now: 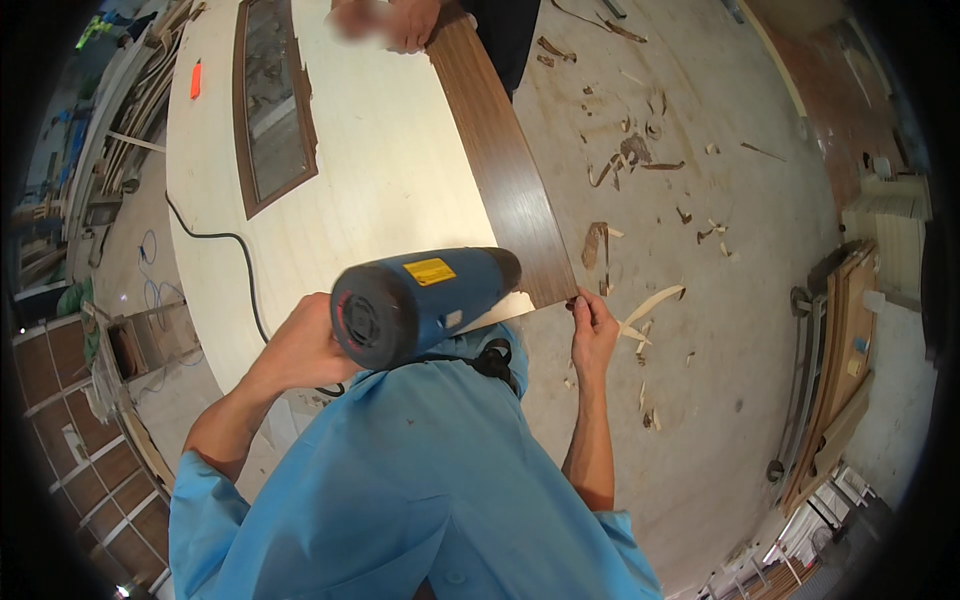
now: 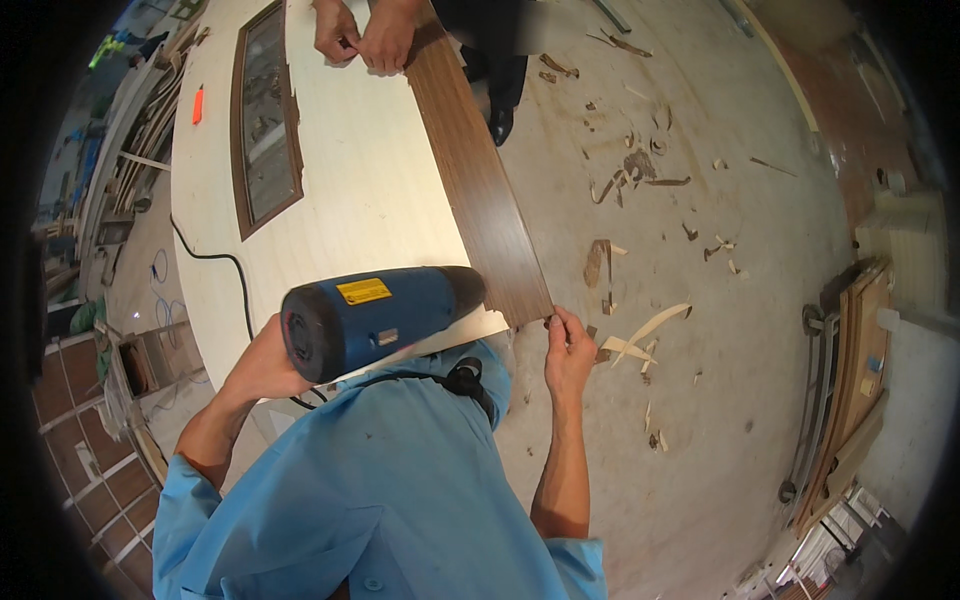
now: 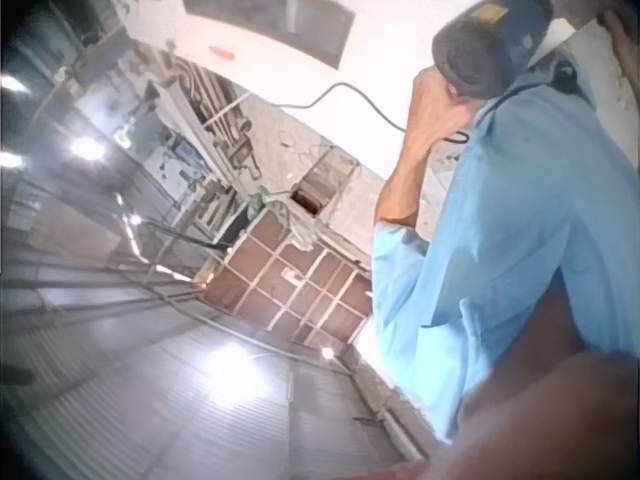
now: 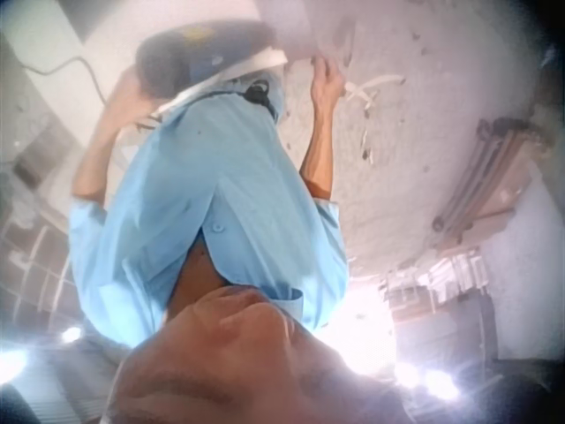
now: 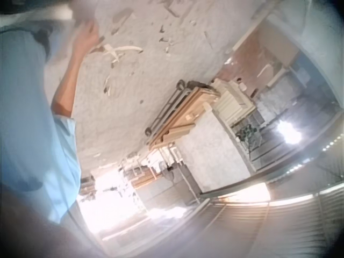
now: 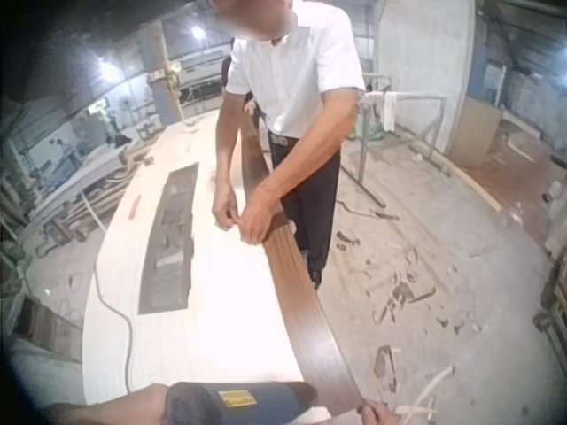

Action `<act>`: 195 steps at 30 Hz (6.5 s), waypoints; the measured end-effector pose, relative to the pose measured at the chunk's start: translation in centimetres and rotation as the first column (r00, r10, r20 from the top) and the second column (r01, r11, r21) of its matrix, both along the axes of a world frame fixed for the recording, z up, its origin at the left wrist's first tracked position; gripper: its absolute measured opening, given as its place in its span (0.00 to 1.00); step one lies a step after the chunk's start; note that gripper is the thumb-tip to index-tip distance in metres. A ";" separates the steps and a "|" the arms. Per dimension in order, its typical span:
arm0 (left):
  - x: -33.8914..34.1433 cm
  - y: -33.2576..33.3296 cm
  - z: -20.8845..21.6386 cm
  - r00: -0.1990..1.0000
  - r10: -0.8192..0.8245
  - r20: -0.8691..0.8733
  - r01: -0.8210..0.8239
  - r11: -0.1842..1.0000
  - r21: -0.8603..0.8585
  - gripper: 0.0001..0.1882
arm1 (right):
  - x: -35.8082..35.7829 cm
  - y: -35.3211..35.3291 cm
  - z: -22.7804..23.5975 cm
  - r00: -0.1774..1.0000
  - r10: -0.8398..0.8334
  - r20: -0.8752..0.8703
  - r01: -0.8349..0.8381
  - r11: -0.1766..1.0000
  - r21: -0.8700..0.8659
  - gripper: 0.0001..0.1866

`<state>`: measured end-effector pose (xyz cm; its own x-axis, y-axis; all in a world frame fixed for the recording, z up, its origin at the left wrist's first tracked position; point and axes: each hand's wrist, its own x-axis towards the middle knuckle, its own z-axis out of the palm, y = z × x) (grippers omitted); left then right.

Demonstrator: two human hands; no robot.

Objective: The person uses a utility knife to score and pry off a brown wooden trim strip from around a rectangular window on a white panel. They then use a heat gun to soften adhesive while pulling the trim away, and scrape residual material from the panel surface.

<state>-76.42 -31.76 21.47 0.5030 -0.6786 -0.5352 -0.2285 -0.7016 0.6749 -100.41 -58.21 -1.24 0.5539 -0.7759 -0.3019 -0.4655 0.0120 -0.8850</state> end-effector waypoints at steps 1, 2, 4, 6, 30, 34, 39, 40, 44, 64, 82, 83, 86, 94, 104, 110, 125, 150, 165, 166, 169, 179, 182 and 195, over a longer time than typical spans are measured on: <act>-0.1 -0.3 0.0 1.000 -0.018 -0.009 0.018 0.999 -0.028 0.19 | -0.1 -0.1 -0.1 1.000 -0.007 0.008 0.006 1.000 0.019 0.15; -0.2 -0.7 -0.1 0.999 -0.039 -0.011 0.038 0.998 -0.042 0.18 | -0.2 -0.2 -0.1 1.000 0.018 0.014 -0.018 1.000 0.007 0.15; -0.6 -1.6 -0.3 0.995 -0.093 -0.031 0.092 0.995 -0.042 0.21 | -0.3 -0.3 -0.2 0.999 0.032 0.028 -0.033 0.998 0.050 0.16; -1.1 -2.5 -0.5 0.988 -0.148 0.048 0.153 0.980 -0.126 0.23 | -0.5 -0.4 -0.2 0.998 0.057 0.041 -0.059 0.997 0.042 0.16; -2.6 -2.5 -1.7 0.984 -0.171 0.049 0.177 0.970 -0.170 0.22 | -1.4 -1.1 -1.6 0.961 -0.117 0.249 0.006 0.915 0.404 0.18; -2.5 -2.3 -1.3 0.978 -0.206 0.018 0.207 0.971 -0.117 0.23 | -1.2 -1.6 -1.5 0.965 -0.150 0.213 0.043 0.898 0.438 0.16; -2.6 -2.4 -1.3 0.981 -0.192 0.029 0.194 0.965 -0.179 0.25 | -0.6 -1.7 -2.3 0.968 -0.156 0.197 0.055 0.897 0.439 0.18; -2.6 -2.4 -1.3 0.982 -0.182 0.047 0.188 0.964 -0.189 0.24 | -0.5 -1.6 -2.4 0.965 -0.175 0.196 0.075 0.898 0.434 0.18; -2.8 -2.4 -1.0 0.983 -0.173 0.055 0.181 0.967 -0.178 0.24 | 0.0 -1.0 -2.9 0.969 -0.168 0.182 0.078 0.904 0.421 0.20; -3.1 -1.4 -0.3 0.982 -0.177 0.063 0.182 0.981 -0.073 0.23 | 0.1 -1.0 -3.0 0.950 -0.193 0.244 0.033 0.843 0.536 0.20; -3.8 -0.6 1.0 0.993 -0.086 0.076 0.093 0.991 -0.095 0.21 | -0.9 -1.8 -4.9 0.924 -0.282 0.258 0.061 0.776 0.628 0.20; -3.7 -0.6 1.1 0.993 -0.085 0.082 0.092 0.992 -0.082 0.21 | -0.9 -1.7 -5.0 0.919 -0.273 0.285 0.034 0.775 0.631 0.20; -3.5 -1.0 1.5 1.000 -0.028 0.007 0.028 0.999 -0.018 0.21 | -1.1 -1.4 -4.9 0.913 -0.331 0.237 0.093 0.736 0.671 0.19; -3.4 -3.2 0.9 0.994 -0.109 -0.015 0.109 0.994 -0.005 0.25 | -1.2 -0.6 -4.7 0.892 -0.380 0.245 0.120 0.721 0.682 0.19; -2.6 -2.8 0.2 0.997 -0.073 0.009 0.073 0.997 -0.015 0.14 | -3.3 -1.2 -5.0 0.894 -0.420 0.156 0.264 0.774 0.575 0.17; -3.4 -3.4 -0.4 0.999 -0.044 -0.011 0.043 0.995 -0.092 0.14 | -3.1 -1.7 -5.3 0.881 -0.460 0.113 0.319 0.751 0.578 0.16; -3.5 -2.4 -1.5 0.999 -0.041 0.029 0.044 0.994 -0.100 0.12 | -1.8 0.6 -3.3 0.915 -0.369 0.164 0.328 0.916 0.231 0.14; -2.7 -2.6 -1.7 0.997 -0.057 -0.061 0.054 0.998 -0.038 0.18 | -2.9 4.1 -2.2 0.932 -0.336 0.135 0.342 0.940 -0.019 0.14; 1.2 -4.6 -2.0 0.988 -0.102 -0.120 0.097 0.994 -0.040 0.17 | -4.3 7.0 -0.2 0.895 -0.437 0.086 0.439 0.898 -0.006 0.13; 1.4 -4.5 -2.1 0.990 -0.085 -0.116 0.085 0.996 0.001 0.17 | -4.5 6.6 -0.5 0.903 -0.419 0.089 0.422 0.907 -0.009 0.14; 1.9 -3.9 -2.1 0.991 -0.023 -0.131 0.033 0.997 0.075 0.28 | -4.6 4.6 -1.8 0.926 -0.368 0.077 0.373 0.927 -0.051 0.13; 2.5 -1.9 -0.8 0.990 -0.069 -0.126 0.076 0.996 0.053 0.21 | -3.6 2.7 -2.8 0.897 -0.423 0.125 0.426 0.905 0.005 0.13; 2.5 -2.0 -0.9 0.991 -0.067 -0.113 0.072 0.996 0.045 0.19 | -2.7 3.5 -2.0 0.940 -0.339 0.018 0.336 0.922 -0.193 0.10; 3.1 -1.1 -1.5 0.977 -0.053 -0.206 0.060 0.998 0.029 0.19 | -0.4 5.2 -0.2 0.972 -0.219 0.085 0.234 0.881 -0.411 0.08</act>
